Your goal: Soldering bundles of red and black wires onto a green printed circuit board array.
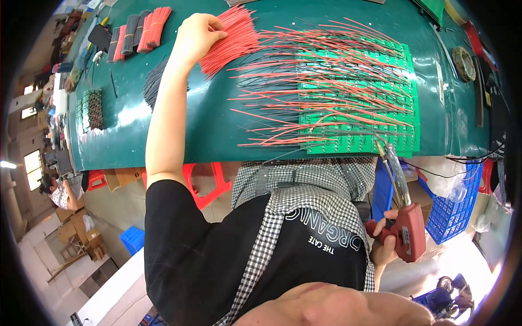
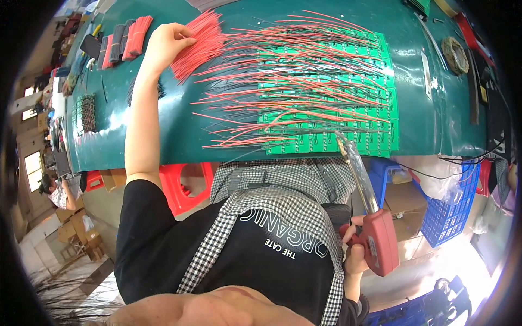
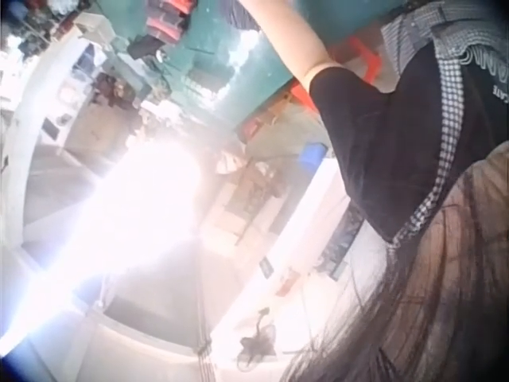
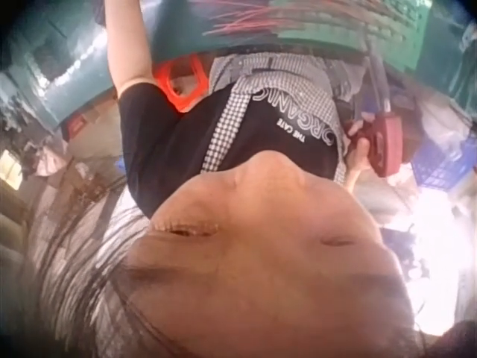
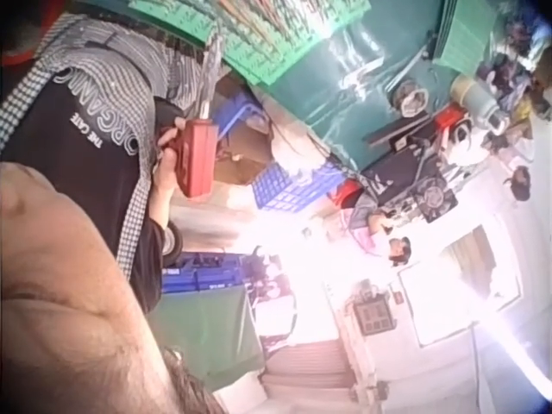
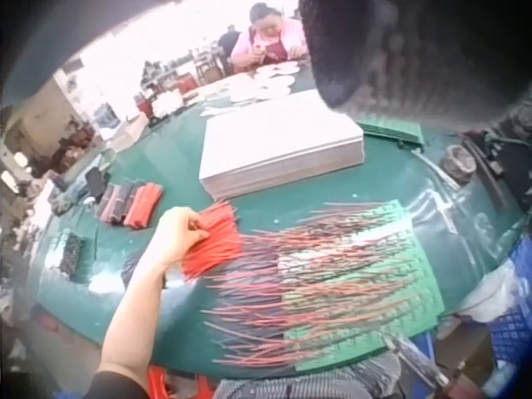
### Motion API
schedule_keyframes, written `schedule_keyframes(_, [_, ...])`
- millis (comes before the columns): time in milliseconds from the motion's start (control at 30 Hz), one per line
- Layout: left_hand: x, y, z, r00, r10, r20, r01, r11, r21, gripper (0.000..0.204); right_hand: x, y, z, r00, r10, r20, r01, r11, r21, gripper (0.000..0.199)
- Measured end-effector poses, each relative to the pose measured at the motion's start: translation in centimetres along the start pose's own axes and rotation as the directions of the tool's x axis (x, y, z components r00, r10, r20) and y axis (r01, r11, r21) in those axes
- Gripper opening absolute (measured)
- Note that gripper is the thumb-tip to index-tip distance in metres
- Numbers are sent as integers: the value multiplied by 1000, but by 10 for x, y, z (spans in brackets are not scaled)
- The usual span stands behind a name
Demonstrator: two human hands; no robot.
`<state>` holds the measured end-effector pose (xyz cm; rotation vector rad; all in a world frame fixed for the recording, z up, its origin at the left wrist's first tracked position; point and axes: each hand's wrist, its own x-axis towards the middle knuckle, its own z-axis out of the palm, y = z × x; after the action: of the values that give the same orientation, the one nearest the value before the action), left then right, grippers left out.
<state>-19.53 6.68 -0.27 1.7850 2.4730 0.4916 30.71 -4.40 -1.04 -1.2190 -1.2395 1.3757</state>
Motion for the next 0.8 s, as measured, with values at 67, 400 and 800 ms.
schedule_keyframes(67, [4, -8, -1, 996, -39, 86, 44, 997, -58, 19, 0, 2, 0, 1000, 0, 9, 0, 1000, 6, 72])
schedule_keyframes(400, [-19, -21, -22, 999, -32, -40, -6, 706, -708, 21, 2, 2, 1, 999, -14, 30, 13, 1000, 22, 73])
schedule_keyframes(800, [-124, 15, 18, 975, -214, -59, 42, 438, -898, 11, 1, 1, -5, 1000, -30, 5, 30, 999, 36, 66])
